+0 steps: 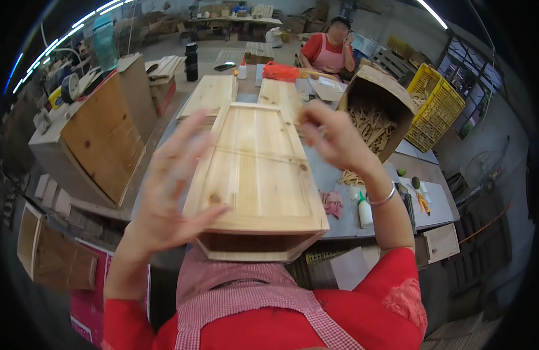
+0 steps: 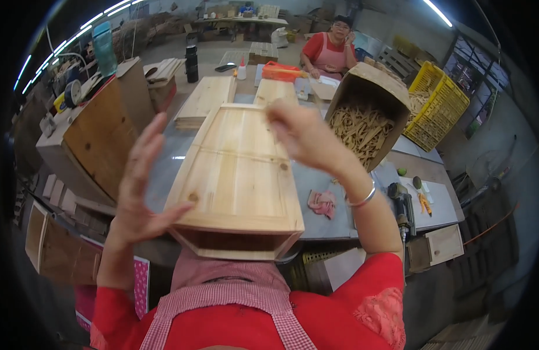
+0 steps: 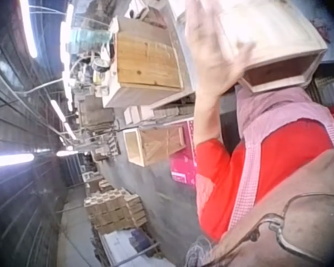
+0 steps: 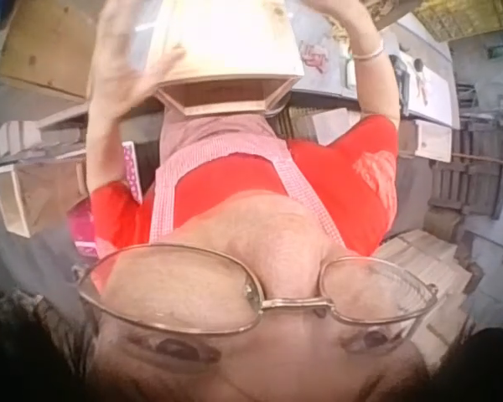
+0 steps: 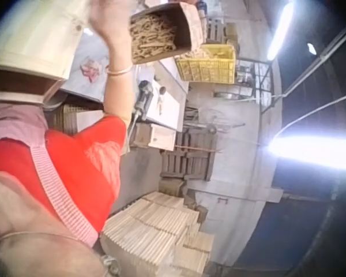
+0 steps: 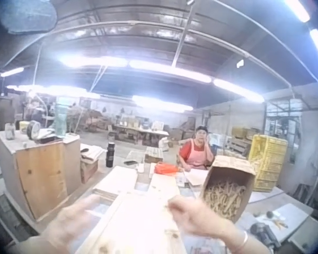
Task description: Assemble and glue multiple components to construct wooden storage boxes.
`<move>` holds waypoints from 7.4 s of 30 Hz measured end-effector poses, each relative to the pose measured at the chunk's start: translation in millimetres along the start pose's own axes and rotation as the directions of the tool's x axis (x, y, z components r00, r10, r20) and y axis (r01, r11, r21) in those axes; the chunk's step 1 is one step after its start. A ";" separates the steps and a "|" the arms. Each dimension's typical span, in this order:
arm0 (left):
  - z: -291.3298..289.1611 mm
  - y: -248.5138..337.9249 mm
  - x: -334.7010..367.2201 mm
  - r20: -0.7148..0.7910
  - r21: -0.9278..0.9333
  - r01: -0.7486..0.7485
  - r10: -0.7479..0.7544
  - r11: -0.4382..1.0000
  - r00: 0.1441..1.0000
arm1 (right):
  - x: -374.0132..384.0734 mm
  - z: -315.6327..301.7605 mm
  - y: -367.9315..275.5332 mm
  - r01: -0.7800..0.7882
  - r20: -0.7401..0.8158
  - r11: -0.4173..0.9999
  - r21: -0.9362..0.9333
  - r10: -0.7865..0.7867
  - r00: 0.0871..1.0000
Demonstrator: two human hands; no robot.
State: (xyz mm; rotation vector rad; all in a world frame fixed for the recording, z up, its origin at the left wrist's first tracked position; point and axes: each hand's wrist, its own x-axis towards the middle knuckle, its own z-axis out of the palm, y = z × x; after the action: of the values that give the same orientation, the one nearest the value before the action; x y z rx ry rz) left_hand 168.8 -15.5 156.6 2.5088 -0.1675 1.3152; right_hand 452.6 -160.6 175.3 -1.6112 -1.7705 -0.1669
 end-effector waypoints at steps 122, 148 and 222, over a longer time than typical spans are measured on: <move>41.7 -117.2 -31.8 -0.423 0.057 0.424 -0.363 0.904 0.830 | -74.8 136.8 118.4 -0.394 -0.327 0.609 0.689 0.746 0.580; 108.2 -24.7 198.1 0.464 0.007 0.037 -0.036 0.999 0.885 | -5.6 107.6 145.2 -0.398 -0.453 0.748 0.532 0.648 0.613; 1.7 -113.9 65.1 -0.446 0.029 -0.047 0.055 0.998 0.893 | 69.6 28.4 11.5 0.307 -0.831 0.950 0.060 -0.122 0.542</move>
State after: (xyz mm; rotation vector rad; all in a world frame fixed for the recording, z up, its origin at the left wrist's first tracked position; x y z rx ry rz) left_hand 234.9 94.3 184.9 2.1511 -0.1185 1.8791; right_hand 454.3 -86.2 190.8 -0.8845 -1.1540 -0.7203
